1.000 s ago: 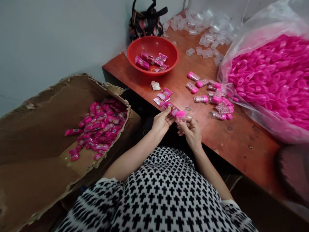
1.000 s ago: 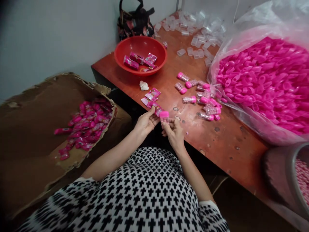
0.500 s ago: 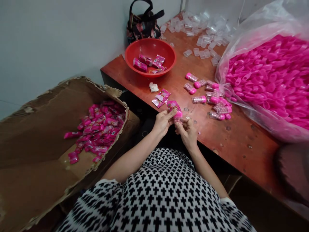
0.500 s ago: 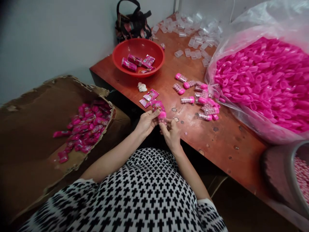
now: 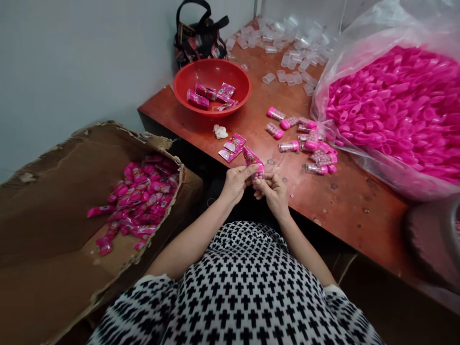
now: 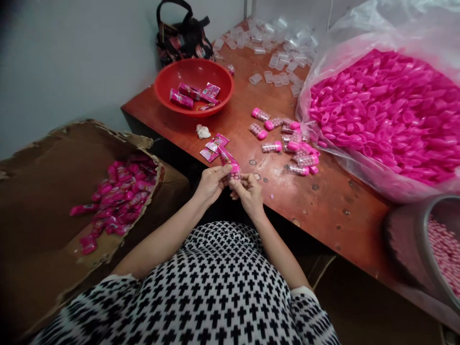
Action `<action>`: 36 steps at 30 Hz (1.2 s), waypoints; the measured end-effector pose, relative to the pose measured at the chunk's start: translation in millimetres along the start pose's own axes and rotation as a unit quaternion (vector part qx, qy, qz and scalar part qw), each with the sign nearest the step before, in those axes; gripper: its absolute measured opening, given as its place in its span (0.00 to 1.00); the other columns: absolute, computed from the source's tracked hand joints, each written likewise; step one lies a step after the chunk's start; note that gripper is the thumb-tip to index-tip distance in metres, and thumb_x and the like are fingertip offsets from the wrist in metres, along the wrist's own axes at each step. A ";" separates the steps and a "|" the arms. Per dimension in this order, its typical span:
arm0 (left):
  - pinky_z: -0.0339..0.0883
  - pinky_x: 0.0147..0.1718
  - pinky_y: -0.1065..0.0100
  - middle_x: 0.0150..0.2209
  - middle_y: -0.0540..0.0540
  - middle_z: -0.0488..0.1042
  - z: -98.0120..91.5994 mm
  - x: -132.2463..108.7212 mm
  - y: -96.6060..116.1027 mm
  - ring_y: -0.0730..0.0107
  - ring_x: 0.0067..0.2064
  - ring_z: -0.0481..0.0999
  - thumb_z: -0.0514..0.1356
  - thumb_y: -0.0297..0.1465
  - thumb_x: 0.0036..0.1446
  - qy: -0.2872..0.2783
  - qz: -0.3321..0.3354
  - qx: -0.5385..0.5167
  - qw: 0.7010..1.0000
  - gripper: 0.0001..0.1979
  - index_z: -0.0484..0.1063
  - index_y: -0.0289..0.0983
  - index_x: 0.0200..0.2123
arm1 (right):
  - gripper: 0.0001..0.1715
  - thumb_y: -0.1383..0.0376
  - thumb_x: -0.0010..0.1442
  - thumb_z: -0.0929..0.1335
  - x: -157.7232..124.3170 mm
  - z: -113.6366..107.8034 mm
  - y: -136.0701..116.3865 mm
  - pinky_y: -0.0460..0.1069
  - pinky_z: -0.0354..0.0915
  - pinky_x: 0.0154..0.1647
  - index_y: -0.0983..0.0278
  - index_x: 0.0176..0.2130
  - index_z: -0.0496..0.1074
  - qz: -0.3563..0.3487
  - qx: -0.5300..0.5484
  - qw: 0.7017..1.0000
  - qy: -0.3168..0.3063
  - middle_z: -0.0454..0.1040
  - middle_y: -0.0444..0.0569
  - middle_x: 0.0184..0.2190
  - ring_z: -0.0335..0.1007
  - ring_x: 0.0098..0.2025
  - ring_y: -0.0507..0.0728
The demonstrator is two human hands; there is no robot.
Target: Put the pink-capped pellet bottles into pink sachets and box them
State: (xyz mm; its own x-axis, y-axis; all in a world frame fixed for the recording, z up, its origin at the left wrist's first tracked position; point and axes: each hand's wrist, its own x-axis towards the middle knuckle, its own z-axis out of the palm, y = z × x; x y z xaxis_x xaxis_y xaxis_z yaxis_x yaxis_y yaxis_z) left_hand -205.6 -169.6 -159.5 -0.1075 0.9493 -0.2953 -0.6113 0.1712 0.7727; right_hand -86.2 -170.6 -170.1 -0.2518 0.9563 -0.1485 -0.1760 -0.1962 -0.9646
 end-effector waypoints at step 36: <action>0.62 0.22 0.74 0.20 0.50 0.70 -3.3 -23.2 0.5 0.79 0.22 0.68 0.71 0.32 0.39 0.047 -0.005 -0.093 0.995 0.13 0.70 0.31 0.21 | 0.24 0.52 0.45 0.74 14.5 15.0 -3.5 0.47 0.73 0.25 0.60 0.33 0.61 0.021 0.062 0.995 -0.076 0.74 0.37 0.21 0.72 0.21 0.50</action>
State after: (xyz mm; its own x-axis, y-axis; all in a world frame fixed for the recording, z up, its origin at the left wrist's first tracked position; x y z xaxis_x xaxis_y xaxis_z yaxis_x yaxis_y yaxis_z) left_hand -206.1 -192.4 -154.2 -0.1694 0.9173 -0.3603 -0.7455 0.1199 0.6557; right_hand -103.5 -159.3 -165.6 -0.4011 0.9045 -0.1450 -0.2755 -0.2700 -0.9226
